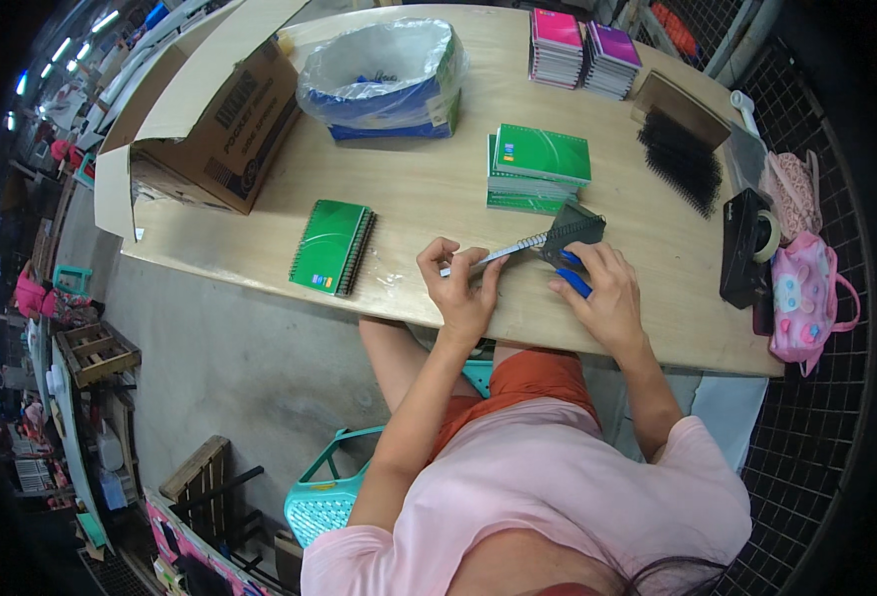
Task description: The person threads a plastic spiral coil through the punched holes of a notebook, snips the excess coil with pliers, and then places the finished notebook on a stack before picking up the next one.
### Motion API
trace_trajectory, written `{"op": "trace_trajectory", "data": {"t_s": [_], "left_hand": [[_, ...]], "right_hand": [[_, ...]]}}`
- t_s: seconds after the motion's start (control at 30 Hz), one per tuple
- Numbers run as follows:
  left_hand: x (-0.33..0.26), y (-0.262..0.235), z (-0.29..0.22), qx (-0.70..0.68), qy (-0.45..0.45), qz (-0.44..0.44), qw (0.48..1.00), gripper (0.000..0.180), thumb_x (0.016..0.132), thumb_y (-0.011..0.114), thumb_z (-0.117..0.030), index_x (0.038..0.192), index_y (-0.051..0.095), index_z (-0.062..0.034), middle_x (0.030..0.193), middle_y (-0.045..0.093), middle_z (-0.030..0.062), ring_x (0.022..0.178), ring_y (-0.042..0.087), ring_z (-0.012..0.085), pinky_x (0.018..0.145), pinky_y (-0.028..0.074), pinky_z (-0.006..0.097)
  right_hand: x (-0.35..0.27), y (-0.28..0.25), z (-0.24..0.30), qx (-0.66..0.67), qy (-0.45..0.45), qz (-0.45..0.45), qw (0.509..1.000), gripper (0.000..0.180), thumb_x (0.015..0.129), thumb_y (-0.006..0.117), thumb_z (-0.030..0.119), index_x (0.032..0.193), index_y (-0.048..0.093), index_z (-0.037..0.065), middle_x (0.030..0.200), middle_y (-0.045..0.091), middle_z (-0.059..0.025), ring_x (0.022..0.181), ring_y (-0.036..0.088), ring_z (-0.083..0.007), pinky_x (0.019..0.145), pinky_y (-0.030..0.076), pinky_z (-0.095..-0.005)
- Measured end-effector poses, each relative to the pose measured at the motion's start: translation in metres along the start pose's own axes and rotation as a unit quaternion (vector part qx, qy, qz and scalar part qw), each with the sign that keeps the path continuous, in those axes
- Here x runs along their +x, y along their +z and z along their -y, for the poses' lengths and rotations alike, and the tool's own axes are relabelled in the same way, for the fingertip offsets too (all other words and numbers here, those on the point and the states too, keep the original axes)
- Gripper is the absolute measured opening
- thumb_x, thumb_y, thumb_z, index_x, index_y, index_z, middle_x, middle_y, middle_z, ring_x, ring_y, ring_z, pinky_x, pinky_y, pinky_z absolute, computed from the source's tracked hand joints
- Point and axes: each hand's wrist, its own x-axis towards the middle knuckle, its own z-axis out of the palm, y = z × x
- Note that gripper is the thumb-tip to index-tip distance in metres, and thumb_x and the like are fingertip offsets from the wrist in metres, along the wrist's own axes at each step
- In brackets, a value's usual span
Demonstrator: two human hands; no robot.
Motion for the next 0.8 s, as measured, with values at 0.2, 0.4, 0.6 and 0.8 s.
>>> {"op": "trace_trajectory", "data": {"t_s": [0.2, 0.4, 0.6, 0.8], "left_hand": [[-0.001, 0.001, 0.001, 0.006, 0.01, -0.01, 1.0, 0.03, 0.07, 0.087, -0.012, 0.091, 0.066, -0.0091, 0.109, 0.046, 0.0135, 0.1, 0.046, 0.0273, 0.079, 0.04, 0.037], [-0.002, 0.001, 0.001, 0.015, 0.022, -0.009, 1.0, 0.029, 0.07, 0.087, -0.011, 0.091, 0.067, -0.0099, 0.108, 0.046, 0.0132, 0.1, 0.047, 0.0267, 0.077, 0.039, 0.036], [-0.004, 0.0, 0.001, 0.032, 0.038, -0.01, 0.999, 0.031, 0.069, 0.087, -0.01, 0.092, 0.067, -0.0109, 0.106, 0.046, 0.0129, 0.099, 0.047, 0.0265, 0.076, 0.039, 0.036], [-0.006, 0.0, 0.002, 0.044, 0.061, -0.005, 0.997, 0.032, 0.069, 0.086, -0.009, 0.093, 0.066, -0.0116, 0.105, 0.046, 0.013, 0.098, 0.048, 0.0262, 0.074, 0.04, 0.036]], "right_hand": [[0.001, 0.009, 0.008, -0.001, 0.015, 0.005, 1.0, 0.044, 0.078, 0.078, 0.037, 0.112, 0.064, 0.013, 0.097, 0.061, -0.0083, 0.094, 0.06, -0.032, 0.078, 0.045, -0.0466], [0.001, 0.012, 0.01, 0.002, 0.025, 0.017, 1.0, 0.045, 0.078, 0.078, 0.039, 0.112, 0.064, 0.013, 0.096, 0.06, -0.0081, 0.093, 0.06, -0.0318, 0.077, 0.045, -0.0468], [0.002, 0.013, 0.012, -0.009, 0.032, 0.024, 0.999, 0.041, 0.079, 0.077, 0.041, 0.105, 0.064, 0.013, 0.091, 0.061, -0.0086, 0.087, 0.062, -0.0323, 0.072, 0.046, -0.0462], [0.004, 0.01, 0.011, 0.007, 0.064, 0.067, 0.996, 0.04, 0.08, 0.076, 0.044, 0.094, 0.065, 0.009, 0.08, 0.061, -0.011, 0.075, 0.064, -0.0339, 0.065, 0.049, -0.0458]]}}
